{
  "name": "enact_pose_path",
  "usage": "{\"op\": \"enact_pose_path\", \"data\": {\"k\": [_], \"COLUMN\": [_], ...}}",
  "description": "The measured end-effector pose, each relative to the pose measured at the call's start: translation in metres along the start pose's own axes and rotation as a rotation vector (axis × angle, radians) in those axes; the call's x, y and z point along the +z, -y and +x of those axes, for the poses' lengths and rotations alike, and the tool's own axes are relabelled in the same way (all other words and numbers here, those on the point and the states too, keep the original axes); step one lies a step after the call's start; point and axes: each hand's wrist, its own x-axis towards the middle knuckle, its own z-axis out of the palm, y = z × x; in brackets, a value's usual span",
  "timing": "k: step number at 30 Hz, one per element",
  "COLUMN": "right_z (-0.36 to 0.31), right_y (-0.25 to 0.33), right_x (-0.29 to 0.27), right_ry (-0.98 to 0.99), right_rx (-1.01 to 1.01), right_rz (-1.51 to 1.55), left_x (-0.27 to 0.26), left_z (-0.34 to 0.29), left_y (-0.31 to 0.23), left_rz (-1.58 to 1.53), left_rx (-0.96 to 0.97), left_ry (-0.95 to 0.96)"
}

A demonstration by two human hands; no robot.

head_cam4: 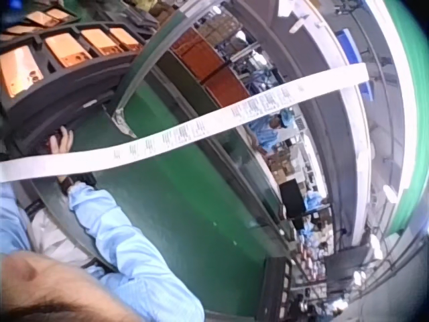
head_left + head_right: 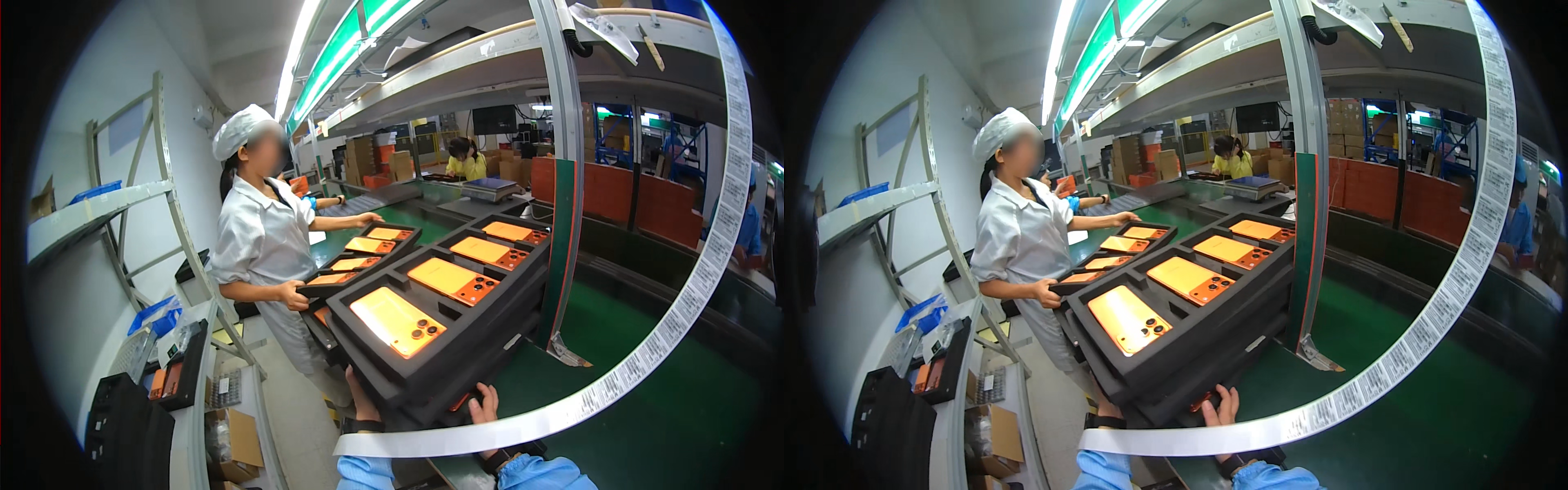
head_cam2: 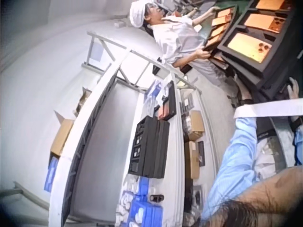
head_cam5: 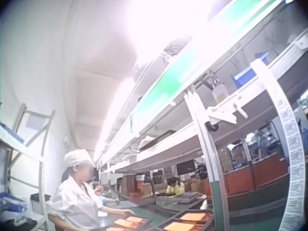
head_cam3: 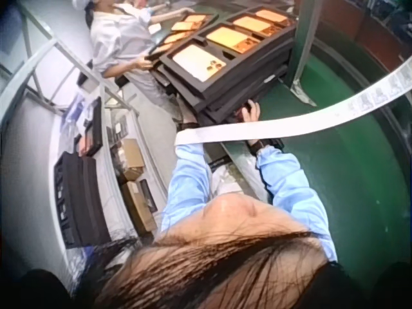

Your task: Applying identification labels and protective films to the back of smartphones on a factory assembly line.

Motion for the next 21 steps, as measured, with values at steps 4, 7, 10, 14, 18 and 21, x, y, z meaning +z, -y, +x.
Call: {"op": "enact_pose_path", "data": {"k": [4,7,10,14,18,21], "right_z": [-0.002,-0.006,-0.009,-0.034,-0.056,-0.077], "right_y": [-0.031,-0.047,-0.059,-0.02,0.027,0.045], "right_x": [0.002,-0.013,-0.026,-0.056,-0.087,-0.113], "right_ry": [-0.08,-0.074,-0.104,-0.067,-0.008,-0.039], "right_rx": [-0.019,-0.013,0.114,0.044,0.325,0.33], "right_rz": [0.083,0.075,0.289,0.568,0.839,0.963], "left_x": [-0.044,-0.035,-0.009,-0.003,-0.012,-0.013], "left_z": [0.001,-0.019,-0.058,-0.108,-0.151,-0.185], "left_y": [0.016,0.015,-0.004,-0.02,-0.012,-0.015], "left_rz": [0.068,0.135,0.031,0.099,0.186,0.262], "left_rx": [0.059,0.044,-0.053,-0.179,-0.17,-0.302], "left_ry": [0.008,-0.104,-0.043,-0.163,-0.139,-0.024]}}
